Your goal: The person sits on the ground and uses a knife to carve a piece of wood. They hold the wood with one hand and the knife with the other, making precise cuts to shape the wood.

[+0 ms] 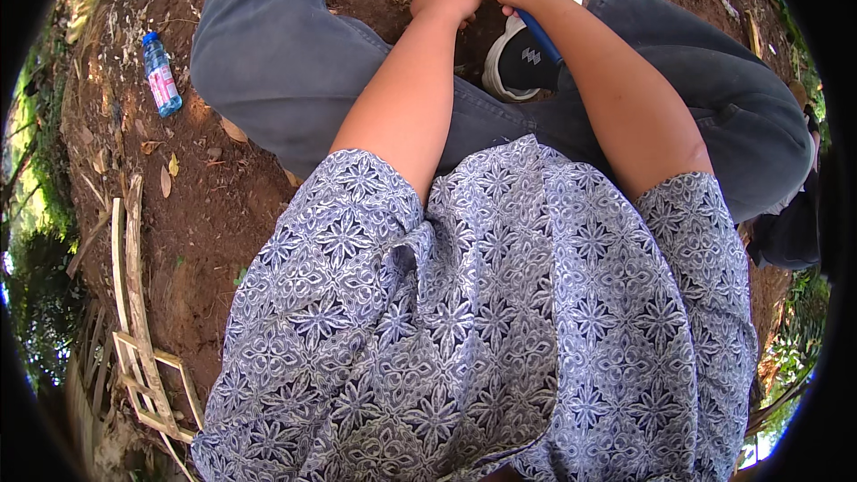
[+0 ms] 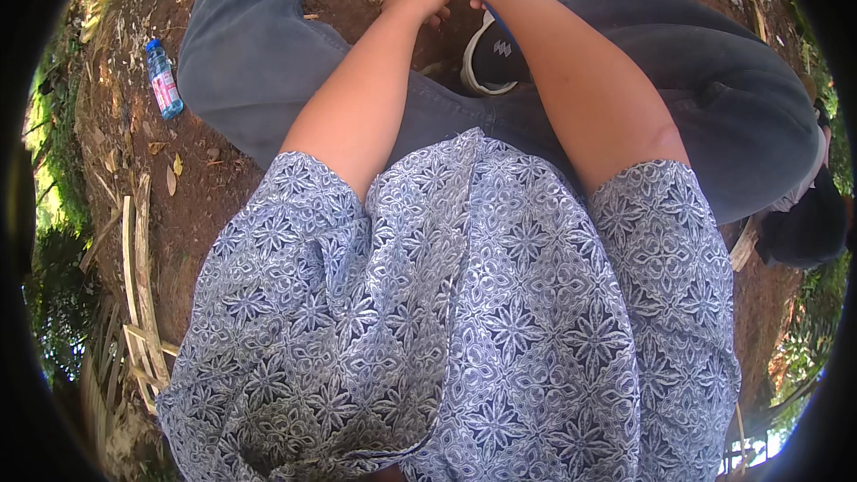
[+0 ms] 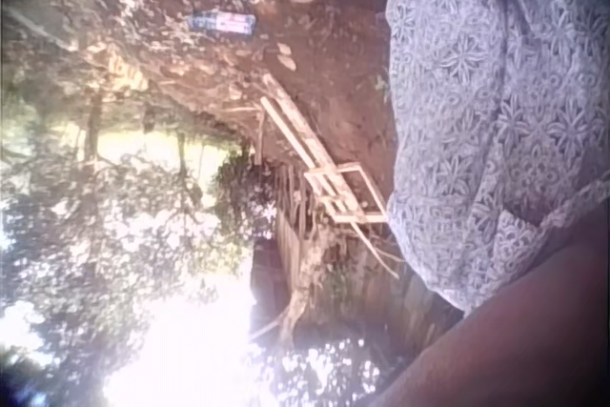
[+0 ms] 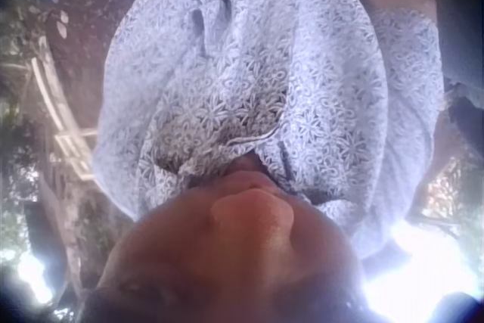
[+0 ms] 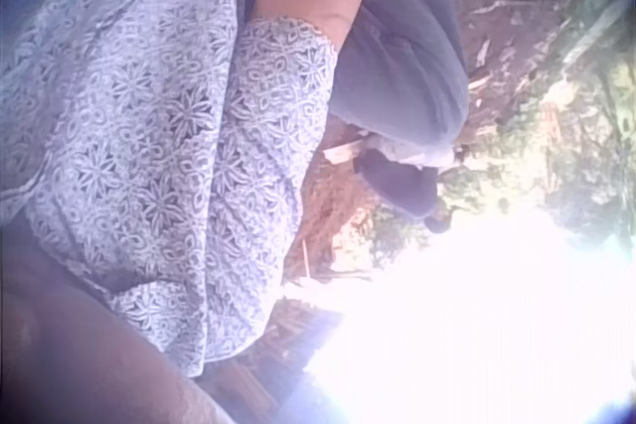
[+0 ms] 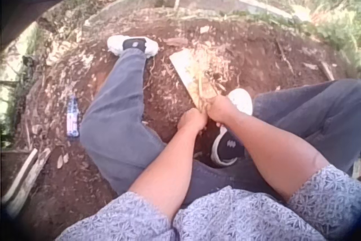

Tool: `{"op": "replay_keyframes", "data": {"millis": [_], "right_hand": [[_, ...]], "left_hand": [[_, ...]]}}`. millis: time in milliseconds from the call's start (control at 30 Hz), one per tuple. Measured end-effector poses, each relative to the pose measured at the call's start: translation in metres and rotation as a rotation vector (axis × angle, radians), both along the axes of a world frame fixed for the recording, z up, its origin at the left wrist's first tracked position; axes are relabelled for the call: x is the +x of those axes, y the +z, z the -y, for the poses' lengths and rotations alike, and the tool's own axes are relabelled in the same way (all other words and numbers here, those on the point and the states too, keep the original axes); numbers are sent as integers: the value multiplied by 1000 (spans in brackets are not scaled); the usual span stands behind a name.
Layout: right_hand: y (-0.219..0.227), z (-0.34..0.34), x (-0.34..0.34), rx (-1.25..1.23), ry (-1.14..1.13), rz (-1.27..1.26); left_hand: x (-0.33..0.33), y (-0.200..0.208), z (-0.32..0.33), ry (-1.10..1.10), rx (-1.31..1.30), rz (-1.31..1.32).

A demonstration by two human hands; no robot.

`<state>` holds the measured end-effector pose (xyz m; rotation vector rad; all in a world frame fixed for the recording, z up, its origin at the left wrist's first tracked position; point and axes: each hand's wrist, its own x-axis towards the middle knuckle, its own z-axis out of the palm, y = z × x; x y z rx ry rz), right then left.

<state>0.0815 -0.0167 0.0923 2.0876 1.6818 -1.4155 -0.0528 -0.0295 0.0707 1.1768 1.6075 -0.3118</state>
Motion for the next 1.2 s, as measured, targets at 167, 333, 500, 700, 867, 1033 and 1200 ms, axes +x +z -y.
{"op": "replay_keyframes", "data": {"millis": [167, 333, 500, 700, 867, 1033, 1200], "right_hand": [[9, -4, -10, -35, 3, 15], [1, 0, -9, 22, 52, 67], [20, -4, -22, -5, 44, 86], [-22, 6, -15, 115, 92, 160], [-14, 6, -32, 141, 22, 134], [-76, -23, -8, 471, -12, 340], [-63, -44, 17, 364, -114, 170]], "left_hand": [[1, -21, -1, -103, 198, -153], [7, -5, -2, -151, 198, -120], [1, -12, -3, -210, 209, -111], [7, -14, -6, -208, 216, -117], [-5, -19, -2, -173, 231, -118], [10, -8, 4, -149, 223, -112], [12, 2, -1, -103, 161, -124]]}}
